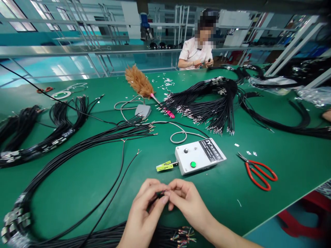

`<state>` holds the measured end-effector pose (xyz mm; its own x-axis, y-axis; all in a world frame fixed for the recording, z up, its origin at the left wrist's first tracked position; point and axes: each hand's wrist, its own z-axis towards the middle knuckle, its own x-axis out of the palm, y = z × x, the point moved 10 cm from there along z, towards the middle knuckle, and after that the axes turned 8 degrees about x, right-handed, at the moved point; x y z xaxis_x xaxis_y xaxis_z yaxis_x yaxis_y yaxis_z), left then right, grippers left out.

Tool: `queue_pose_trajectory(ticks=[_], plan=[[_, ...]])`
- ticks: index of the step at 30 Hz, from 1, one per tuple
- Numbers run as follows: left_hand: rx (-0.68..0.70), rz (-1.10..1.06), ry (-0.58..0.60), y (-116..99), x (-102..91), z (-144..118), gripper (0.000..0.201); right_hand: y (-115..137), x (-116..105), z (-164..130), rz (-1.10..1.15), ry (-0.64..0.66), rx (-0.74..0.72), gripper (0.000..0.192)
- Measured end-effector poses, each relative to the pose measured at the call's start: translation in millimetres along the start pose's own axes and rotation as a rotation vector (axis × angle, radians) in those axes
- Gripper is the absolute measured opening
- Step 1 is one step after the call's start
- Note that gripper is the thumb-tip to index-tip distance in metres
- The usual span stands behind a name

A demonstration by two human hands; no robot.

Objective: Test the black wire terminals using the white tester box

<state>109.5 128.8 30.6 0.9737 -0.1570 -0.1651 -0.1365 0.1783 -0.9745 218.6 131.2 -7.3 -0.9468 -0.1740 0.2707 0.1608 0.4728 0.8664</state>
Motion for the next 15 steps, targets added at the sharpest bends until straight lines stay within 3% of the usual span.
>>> queue_pose_trajectory(ticks=[5,7,12,15], plan=[[-0.170,-0.230,-0.119,26,-1.7,-5,0.014,3,-3,-3,-0.188,-0.041,-0.050,0.025],[-0.124,-0.139,-0.107,22,-3.9,-7,0.010,13,-5,-5,-0.342,-0.088,-0.137,0.016],[0.223,0.248,-0.011,-14,0.5,-8,0.017,42,-3,-20,-0.696,-0.155,-0.413,0.013],[0.157,0.227,0.008,-3,2.0,-5,0.017,52,1,-30,-0.949,-0.192,-0.551,0.013]])
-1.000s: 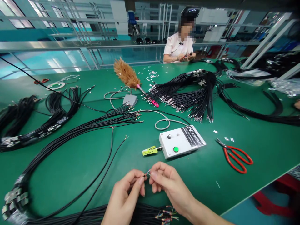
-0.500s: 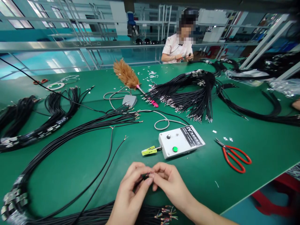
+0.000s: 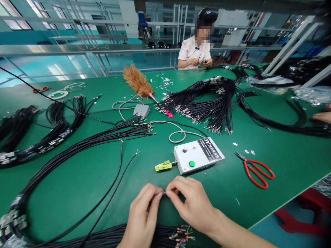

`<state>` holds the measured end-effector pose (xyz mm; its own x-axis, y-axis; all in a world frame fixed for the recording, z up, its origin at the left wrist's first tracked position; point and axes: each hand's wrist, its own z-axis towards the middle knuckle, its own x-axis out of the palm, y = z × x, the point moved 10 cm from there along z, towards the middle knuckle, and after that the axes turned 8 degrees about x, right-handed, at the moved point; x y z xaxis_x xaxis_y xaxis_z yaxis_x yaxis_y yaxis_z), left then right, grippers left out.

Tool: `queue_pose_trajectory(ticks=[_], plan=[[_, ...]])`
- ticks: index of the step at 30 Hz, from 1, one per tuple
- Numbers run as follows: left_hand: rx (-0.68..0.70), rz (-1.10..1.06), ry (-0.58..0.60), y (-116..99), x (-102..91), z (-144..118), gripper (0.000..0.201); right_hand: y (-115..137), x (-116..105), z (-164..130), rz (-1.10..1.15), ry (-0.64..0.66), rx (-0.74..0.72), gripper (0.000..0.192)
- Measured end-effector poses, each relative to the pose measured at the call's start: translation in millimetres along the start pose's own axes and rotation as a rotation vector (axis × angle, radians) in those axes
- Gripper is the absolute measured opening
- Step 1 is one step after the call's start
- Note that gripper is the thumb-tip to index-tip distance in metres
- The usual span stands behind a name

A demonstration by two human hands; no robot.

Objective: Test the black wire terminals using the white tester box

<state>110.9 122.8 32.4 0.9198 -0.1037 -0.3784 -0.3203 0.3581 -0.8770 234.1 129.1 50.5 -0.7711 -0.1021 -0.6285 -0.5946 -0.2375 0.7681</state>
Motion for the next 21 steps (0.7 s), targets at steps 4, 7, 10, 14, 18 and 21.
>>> queue_pose_trajectory(ticks=[4,7,10,14,18,21], plan=[[-0.188,-0.095,0.042,25,6.3,-2,0.020,21,-3,-4,-0.304,-0.091,-0.227,0.017],[-0.228,-0.126,0.048,32,5.5,1,0.020,35,3,-2,-0.462,-0.081,-0.383,0.026],[-0.248,-0.131,0.021,35,-1.2,10,0.019,35,0,13,-0.550,-0.070,-0.408,0.021],[-0.304,-0.175,-0.022,44,-11.2,23,0.019,22,-1,46,-0.724,-0.017,-0.320,0.007],[-0.343,-0.222,-0.037,53,-16.4,32,0.023,16,7,65,-0.790,0.046,-0.306,0.013],[-0.358,-0.236,-0.045,59,-17.2,36,0.025,16,10,69,-0.799,0.053,-0.296,0.007]])
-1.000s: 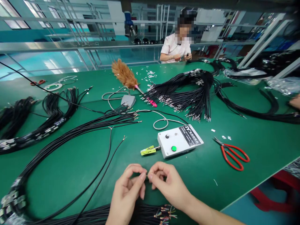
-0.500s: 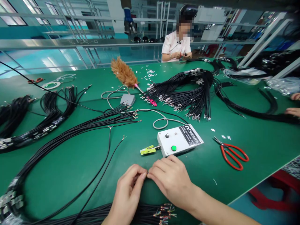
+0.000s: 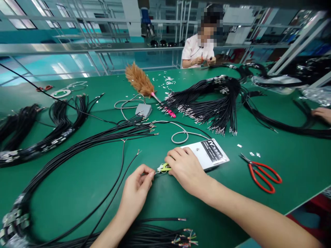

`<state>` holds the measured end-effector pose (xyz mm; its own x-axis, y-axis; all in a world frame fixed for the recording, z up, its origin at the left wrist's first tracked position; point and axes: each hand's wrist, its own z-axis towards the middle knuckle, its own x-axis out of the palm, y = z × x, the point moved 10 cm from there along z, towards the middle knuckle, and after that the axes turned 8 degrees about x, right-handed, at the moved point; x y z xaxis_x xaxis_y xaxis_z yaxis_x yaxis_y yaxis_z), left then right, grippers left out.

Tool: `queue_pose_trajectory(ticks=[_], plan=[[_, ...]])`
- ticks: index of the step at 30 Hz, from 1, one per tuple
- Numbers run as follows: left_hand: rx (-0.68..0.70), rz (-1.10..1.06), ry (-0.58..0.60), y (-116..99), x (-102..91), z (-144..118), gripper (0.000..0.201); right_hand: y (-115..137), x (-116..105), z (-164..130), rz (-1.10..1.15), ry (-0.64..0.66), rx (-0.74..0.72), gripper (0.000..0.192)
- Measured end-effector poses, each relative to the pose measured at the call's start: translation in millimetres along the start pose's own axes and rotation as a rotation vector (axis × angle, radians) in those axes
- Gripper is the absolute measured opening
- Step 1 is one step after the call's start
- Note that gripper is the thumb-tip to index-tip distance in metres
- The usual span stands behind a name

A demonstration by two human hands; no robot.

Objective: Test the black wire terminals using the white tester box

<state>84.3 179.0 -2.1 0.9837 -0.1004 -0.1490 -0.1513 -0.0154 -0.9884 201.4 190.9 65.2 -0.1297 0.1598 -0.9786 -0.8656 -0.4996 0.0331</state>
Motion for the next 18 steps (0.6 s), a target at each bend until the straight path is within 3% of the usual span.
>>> queue_pose_trajectory(ticks=[8,18], plan=[[-0.013,0.035,-0.023,11,0.0,10,0.023,4,7,6,-0.011,0.043,-0.044,0.015],[-0.004,0.109,-0.010,9,2.8,13,0.021,5,6,5,0.004,0.051,-0.020,0.012]])
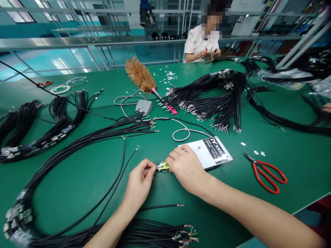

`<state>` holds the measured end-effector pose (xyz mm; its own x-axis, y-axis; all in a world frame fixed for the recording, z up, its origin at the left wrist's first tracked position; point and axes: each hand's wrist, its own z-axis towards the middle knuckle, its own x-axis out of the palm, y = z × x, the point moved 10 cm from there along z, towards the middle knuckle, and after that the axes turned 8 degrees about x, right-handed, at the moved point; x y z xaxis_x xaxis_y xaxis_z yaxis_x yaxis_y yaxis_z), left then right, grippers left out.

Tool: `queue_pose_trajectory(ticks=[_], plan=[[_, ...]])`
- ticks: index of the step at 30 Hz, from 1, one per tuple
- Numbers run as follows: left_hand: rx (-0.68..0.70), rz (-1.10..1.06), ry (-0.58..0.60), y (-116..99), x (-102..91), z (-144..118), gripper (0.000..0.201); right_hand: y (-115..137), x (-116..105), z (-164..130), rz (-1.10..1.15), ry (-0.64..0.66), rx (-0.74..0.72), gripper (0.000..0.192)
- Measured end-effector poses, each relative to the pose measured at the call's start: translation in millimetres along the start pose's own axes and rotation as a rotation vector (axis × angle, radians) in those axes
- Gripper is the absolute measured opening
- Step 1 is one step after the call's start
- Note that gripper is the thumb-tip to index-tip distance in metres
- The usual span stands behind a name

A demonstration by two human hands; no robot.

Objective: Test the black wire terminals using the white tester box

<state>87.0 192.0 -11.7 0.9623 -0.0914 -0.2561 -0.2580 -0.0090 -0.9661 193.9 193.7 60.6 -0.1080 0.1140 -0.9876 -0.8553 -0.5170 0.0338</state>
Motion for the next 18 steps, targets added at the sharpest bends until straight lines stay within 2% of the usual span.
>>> queue_pose_trajectory(ticks=[3,5,7,10,12,14,18], plan=[[0.008,0.025,0.008,-3,0.9,1,0.020,-3,-5,-3,0.016,-0.006,0.013,0.005],[0.016,0.043,0.016,-6,1.2,1,0.019,-10,-16,-11,0.066,-0.059,0.025,0.011],[0.027,0.065,0.021,-9,0.7,0,0.018,-24,-33,-29,0.168,-0.176,0.061,0.017],[0.047,0.094,0.016,-12,-1.5,-1,0.017,-52,-54,-72,0.318,-0.389,0.158,0.014],[0.058,0.106,0.011,-13,-2.9,-2,0.017,-63,-55,-99,0.347,-0.467,0.209,0.014],[0.066,0.115,0.011,-12,-3.2,-1,0.017,-64,-48,-115,0.351,-0.475,0.218,0.016],[0.080,0.154,0.010,-12,-3.3,1,0.017,-53,-38,-120,0.330,-0.493,0.209,0.017]])
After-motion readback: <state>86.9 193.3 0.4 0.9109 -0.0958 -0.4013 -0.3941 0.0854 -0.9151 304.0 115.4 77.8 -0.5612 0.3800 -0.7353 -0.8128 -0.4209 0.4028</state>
